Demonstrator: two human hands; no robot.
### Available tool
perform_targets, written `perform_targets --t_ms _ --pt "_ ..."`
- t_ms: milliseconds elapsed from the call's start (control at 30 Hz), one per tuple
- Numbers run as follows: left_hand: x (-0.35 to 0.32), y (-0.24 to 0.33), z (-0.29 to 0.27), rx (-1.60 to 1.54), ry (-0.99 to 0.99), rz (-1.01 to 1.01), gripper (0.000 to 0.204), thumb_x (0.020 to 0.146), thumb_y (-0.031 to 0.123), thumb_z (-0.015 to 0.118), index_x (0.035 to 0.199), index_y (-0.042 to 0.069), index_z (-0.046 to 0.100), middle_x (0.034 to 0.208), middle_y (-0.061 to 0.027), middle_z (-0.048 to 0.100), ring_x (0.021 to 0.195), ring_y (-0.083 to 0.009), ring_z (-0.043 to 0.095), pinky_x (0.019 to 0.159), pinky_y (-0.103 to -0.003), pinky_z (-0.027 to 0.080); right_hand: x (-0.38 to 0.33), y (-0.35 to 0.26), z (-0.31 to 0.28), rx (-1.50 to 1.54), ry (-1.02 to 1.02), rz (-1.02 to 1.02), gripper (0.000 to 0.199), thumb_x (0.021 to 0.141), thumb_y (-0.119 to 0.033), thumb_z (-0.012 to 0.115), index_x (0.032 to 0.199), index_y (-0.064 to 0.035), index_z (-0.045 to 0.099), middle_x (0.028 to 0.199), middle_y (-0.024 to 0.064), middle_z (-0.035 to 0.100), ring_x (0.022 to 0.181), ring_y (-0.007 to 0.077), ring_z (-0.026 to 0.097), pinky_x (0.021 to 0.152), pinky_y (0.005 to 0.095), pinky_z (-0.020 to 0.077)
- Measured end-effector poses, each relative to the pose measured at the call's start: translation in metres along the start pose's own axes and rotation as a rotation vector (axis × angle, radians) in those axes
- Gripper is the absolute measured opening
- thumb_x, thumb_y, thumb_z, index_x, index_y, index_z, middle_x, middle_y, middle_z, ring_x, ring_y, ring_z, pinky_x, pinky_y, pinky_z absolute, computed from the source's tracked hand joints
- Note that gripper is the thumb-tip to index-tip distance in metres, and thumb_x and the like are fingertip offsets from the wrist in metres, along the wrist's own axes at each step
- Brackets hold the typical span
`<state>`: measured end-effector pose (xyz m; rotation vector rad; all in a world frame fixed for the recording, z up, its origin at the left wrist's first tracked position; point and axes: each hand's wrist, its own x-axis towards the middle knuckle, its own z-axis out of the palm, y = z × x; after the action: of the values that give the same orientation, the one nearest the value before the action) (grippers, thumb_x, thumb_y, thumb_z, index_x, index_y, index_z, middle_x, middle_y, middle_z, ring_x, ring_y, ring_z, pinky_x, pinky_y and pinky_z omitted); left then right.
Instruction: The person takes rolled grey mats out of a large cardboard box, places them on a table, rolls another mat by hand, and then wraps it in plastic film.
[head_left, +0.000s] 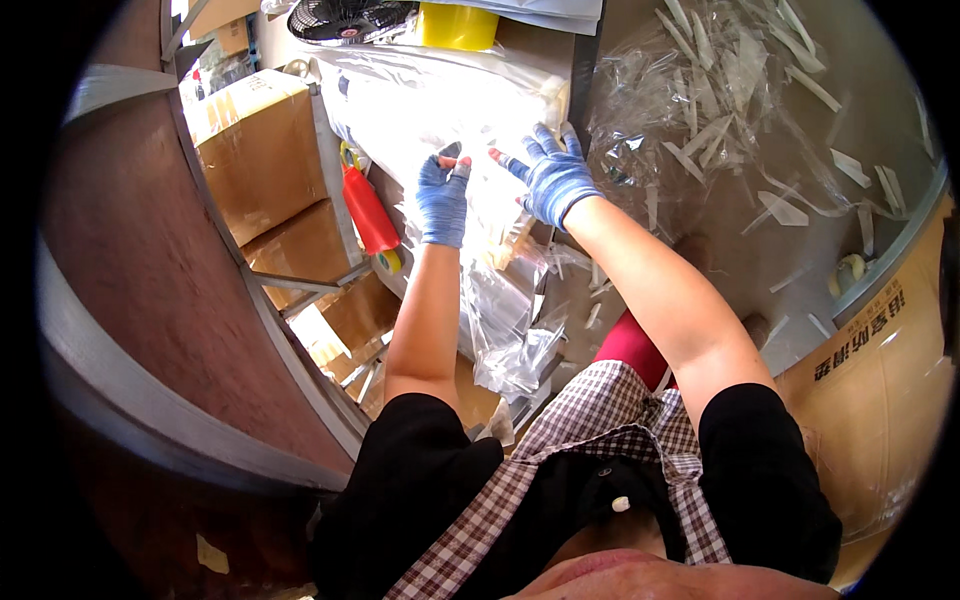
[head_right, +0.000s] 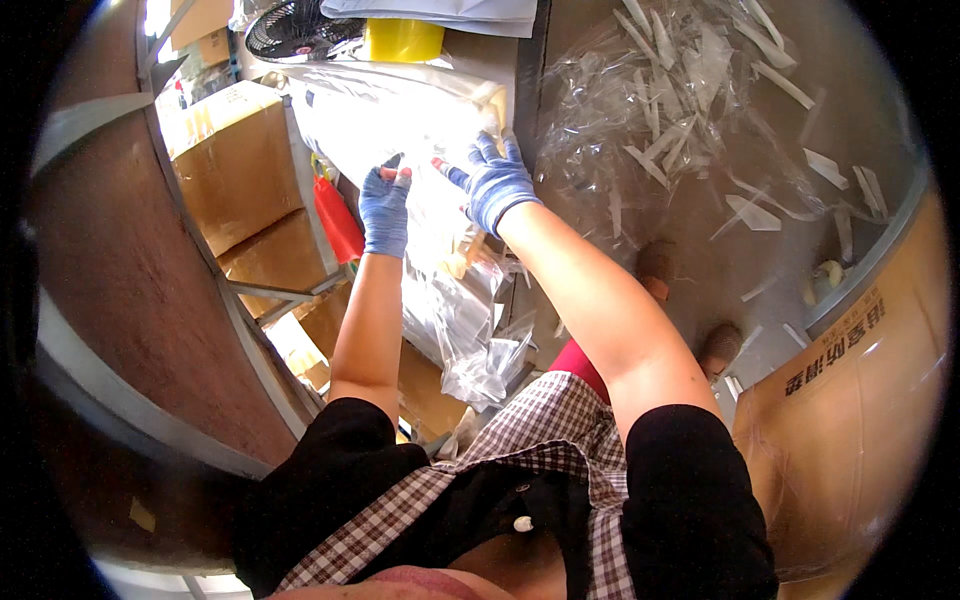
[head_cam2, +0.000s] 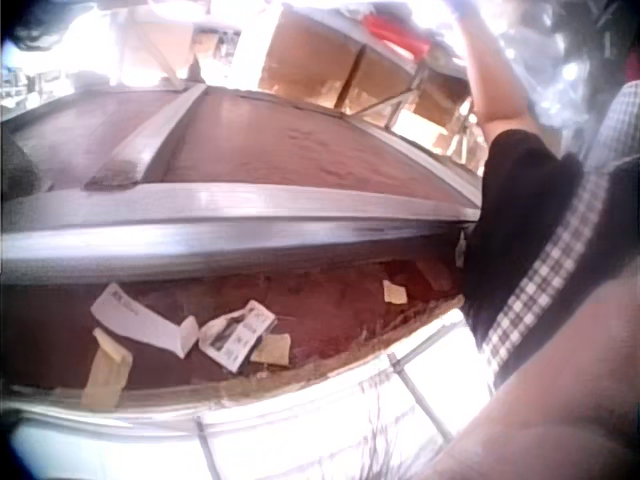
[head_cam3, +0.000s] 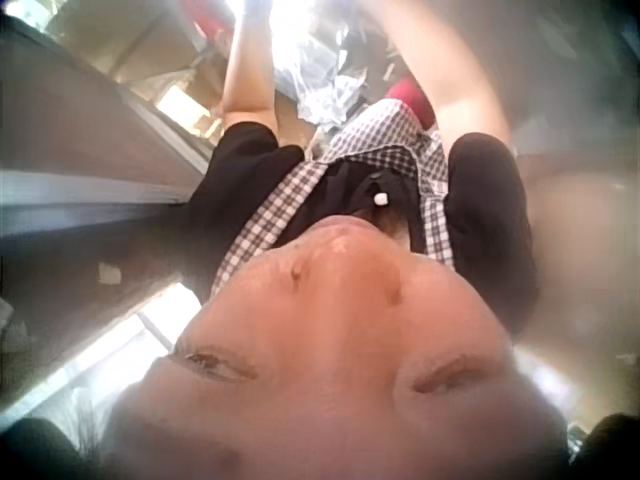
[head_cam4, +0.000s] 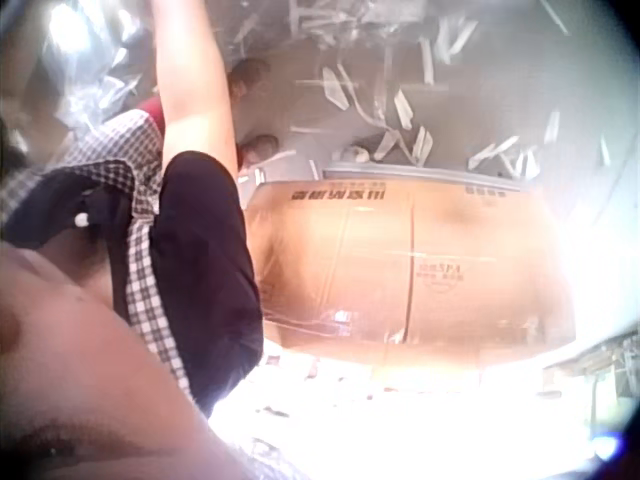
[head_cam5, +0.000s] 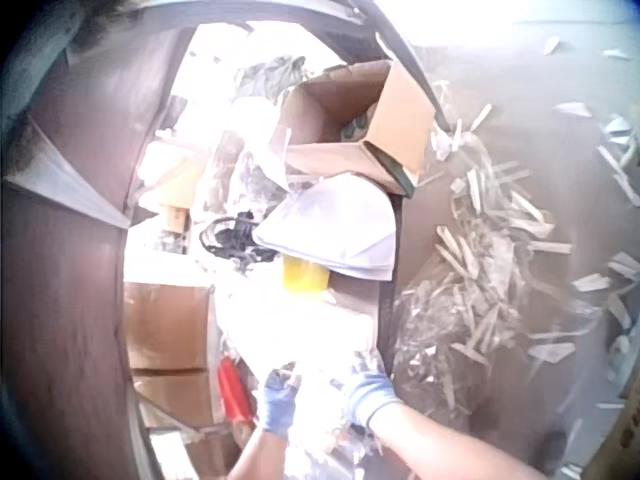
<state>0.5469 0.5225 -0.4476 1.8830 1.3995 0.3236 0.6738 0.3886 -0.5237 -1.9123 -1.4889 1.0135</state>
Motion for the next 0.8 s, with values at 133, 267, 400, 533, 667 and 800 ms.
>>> perform_targets --t_ms 133,267,400,533,667,800 --pt "0.011 -0.013 -0.011 -0.186 0.189 0.002 0.017 0.095 0.002 0.065 0.093 0.011 0.050 0.078 0.0005 0.056 0.067 -0.0107 0.054 0.061 -0.028 0.049 0.010 -0.002 0.002 -0.037 -0.060 -0.019 0.078 0.088 -0.052 0.064 0.157 -0.0406 0.030 0.159 0.0102 0.034 0.146 0.0363 0.029 0.117 0.0687 0.0078" --pt "0.011 0.014 -0.041 -0.414 0.179 -0.109 0.007 0.101 0.015 0.055 0.097 0.012 0.051 0.067 0.0015 0.045 0.052 -0.0105 0.046 0.045 -0.026 0.039 0.017 0.005 0.013 -0.181 -0.081 -0.016 0.065 0.085 -0.049 0.066 0.146 -0.0358 0.050 0.149 0.0098 0.046 0.143 0.0370 0.031 0.117 0.0704 0.0066" --pt "-0.032 0.105 -0.035 -0.363 0.316 0.035 0.009 0.102 0.019 0.056 0.096 0.013 0.053 0.065 0.0048 0.042 0.049 -0.0059 0.040 0.042 -0.022 0.034 0.029 0.011 0.019 -0.247 0.009 -0.073 0.044 0.095 -0.037 0.050 0.131 -0.0146 0.062 0.134 0.0102 0.061 0.135 0.0256 0.046 0.115 0.0664 0.0200" --pt "-0.102 0.156 -0.044 -0.726 0.204 0.160 0.009 0.103 0.019 0.059 0.095 0.017 0.056 0.063 0.0057 0.042 0.047 -0.0025 0.036 0.041 -0.019 0.031 0.042 -0.005 0.060 -1.786 0.214 -0.426 0.060 0.095 -0.055 0.040 0.137 -0.0152 0.055 0.139 0.0078 0.058 0.131 0.0269 0.051 0.112 0.0573 0.0328" --pt "-0.140 0.166 -0.044 -0.790 0.148 0.460 0.014 0.104 0.023 0.056 0.093 0.014 0.058 0.067 0.0013 0.048 0.049 -0.0063 0.040 0.043 -0.021 0.033 0.051 -0.012 0.052 -3.494 -0.062 -1.055 0.078 0.094 -0.074 0.032 0.145 -0.0173 0.047 0.145 0.0065 0.053 0.134 0.0297 0.047 0.107 0.0567 0.0401" --pt "-0.189 0.187 0.012 -0.738 -0.398 0.494 0.021 0.102 0.025 0.060 0.095 0.006 0.059 0.076 -0.0036 0.059 0.055 -0.0154 0.053 0.052 -0.028 0.043 0.059 -0.009 0.042 -3.934 -0.185 -1.152 0.074 0.093 -0.069 0.037 0.142 -0.0147 0.049 0.142 0.0077 0.055 0.131 0.0296 0.050 0.106 0.0544 0.0415"
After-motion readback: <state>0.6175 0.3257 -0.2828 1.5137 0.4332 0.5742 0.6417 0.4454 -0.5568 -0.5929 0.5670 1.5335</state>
